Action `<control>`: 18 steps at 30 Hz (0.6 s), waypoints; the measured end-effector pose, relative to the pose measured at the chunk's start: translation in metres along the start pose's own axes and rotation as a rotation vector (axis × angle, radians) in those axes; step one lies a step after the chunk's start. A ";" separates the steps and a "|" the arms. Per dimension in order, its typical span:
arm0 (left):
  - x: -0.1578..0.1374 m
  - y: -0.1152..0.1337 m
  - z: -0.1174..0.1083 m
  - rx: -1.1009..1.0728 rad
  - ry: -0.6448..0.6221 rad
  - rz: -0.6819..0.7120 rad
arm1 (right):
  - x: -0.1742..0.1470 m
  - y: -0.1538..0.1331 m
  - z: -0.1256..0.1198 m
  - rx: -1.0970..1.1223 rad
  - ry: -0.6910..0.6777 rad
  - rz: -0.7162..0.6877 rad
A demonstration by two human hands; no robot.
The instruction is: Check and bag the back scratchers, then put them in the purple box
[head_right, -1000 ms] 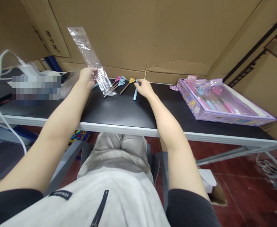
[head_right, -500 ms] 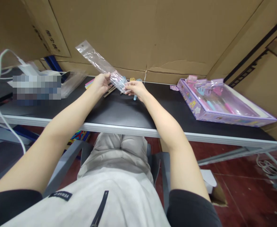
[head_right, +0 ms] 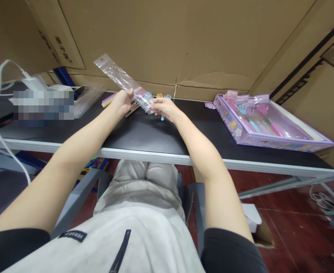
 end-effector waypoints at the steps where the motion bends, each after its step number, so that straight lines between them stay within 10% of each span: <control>1: 0.000 -0.001 0.001 0.000 -0.006 -0.001 | 0.000 0.000 0.000 0.000 0.005 -0.001; 9: 0.004 -0.002 -0.002 0.046 -0.025 -0.002 | 0.004 0.000 -0.006 -0.021 0.070 -0.028; 18: 0.042 0.023 -0.068 0.080 0.161 0.097 | 0.006 0.006 -0.019 -0.126 0.044 0.034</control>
Point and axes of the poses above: each hand's wrist, its own x-axis towards the middle knuckle, its own z-axis out of the palm, y = z × x, the point moved 8 cm from there along x, towards the middle knuckle, and after that the axes turned 2 degrees about z, right-handed, at the moved point
